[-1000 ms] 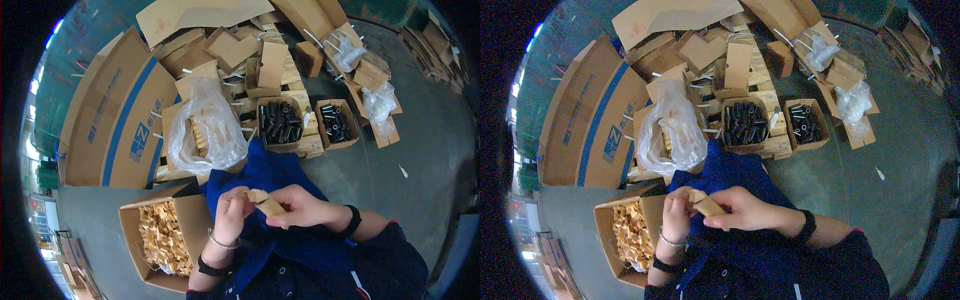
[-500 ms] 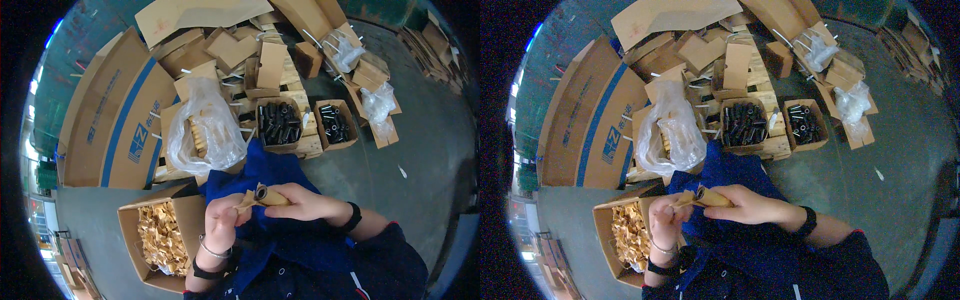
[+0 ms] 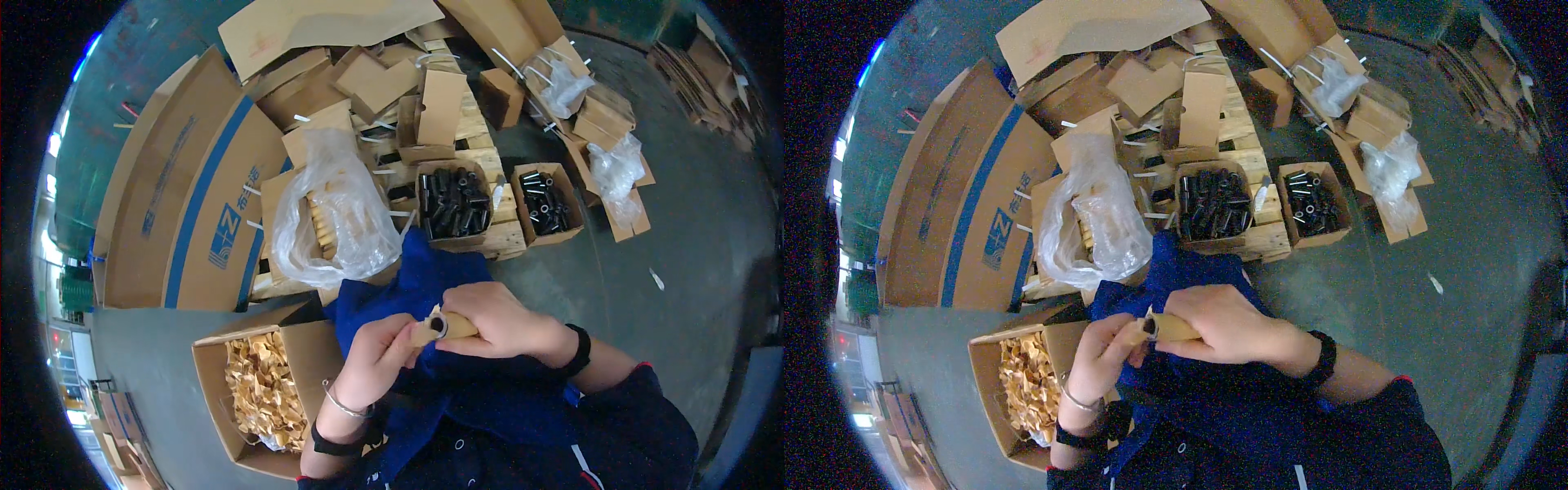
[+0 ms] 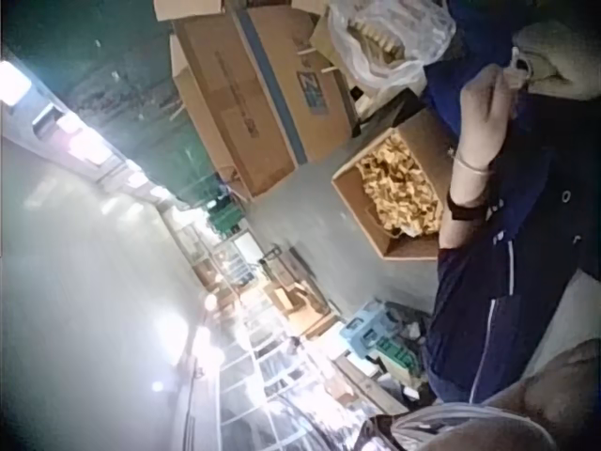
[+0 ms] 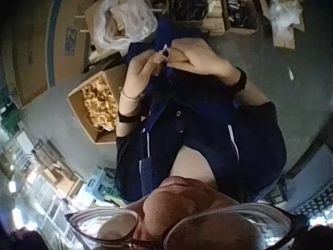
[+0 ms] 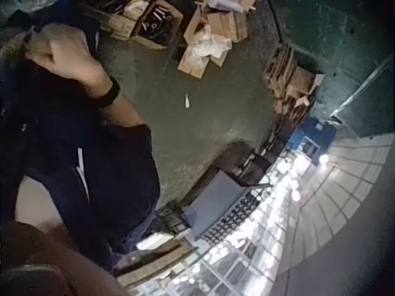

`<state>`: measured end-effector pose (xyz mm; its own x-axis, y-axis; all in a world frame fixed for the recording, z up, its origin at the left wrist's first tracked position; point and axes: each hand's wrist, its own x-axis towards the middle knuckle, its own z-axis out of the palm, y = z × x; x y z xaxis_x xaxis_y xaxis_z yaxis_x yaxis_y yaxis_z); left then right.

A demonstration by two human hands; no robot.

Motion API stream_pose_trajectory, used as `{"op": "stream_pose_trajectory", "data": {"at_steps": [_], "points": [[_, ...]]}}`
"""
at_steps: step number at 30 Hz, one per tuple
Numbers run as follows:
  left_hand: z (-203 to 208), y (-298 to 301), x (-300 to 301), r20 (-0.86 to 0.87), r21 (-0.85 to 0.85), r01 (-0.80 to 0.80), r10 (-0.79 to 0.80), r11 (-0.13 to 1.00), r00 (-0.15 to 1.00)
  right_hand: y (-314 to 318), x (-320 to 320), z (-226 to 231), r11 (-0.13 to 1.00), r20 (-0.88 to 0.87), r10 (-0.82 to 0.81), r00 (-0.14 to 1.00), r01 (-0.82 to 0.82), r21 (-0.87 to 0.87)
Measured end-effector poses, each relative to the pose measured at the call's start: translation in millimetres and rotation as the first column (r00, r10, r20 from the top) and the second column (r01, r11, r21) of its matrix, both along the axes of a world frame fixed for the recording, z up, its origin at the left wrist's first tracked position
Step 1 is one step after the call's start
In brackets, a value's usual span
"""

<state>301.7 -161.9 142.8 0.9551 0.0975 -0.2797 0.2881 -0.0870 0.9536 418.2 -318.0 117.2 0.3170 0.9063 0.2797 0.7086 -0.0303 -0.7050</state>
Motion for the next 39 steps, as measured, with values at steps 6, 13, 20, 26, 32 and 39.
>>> {"op": "stream_pose_trajectory", "data": {"at_steps": [6,13,20,26,32,39], "points": [[4.4,4.2,5.7,0.176,0.233,-0.029,-0.013,0.972,0.984,-0.7,5.4,-4.1,0.998,0.170,-0.033,0.985,0.023,0.059],[9.9,-12.7,7.9,0.109,0.363,0.013,-0.056,0.932,0.992,-2.4,0.7,-4.9,0.997,0.085,-0.011,0.996,0.005,0.075],[-3.4,-30.0,7.6,0.007,-0.466,-0.114,0.132,0.877,0.991,-2.0,-10.3,-13.7,0.935,-0.184,-0.011,0.983,0.075,0.347],[-51.8,-22.0,5.4,-0.072,0.075,0.013,-0.008,0.997,0.997,8.1,-8.2,-21.0,0.807,-0.684,0.034,0.729,0.384,0.449],[-72.7,3.2,-1.8,-0.057,0.621,0.155,-0.153,0.768,0.987,13.3,13.8,0.7,0.655,-0.931,0.206,0.300,0.665,0.359],[-33.6,-5.0,12.3,0.126,-0.027,-0.150,0.152,0.988,0.980,7.8,13.4,-1.9,0.916,-0.919,0.381,0.106,0.091,0.390]]}}
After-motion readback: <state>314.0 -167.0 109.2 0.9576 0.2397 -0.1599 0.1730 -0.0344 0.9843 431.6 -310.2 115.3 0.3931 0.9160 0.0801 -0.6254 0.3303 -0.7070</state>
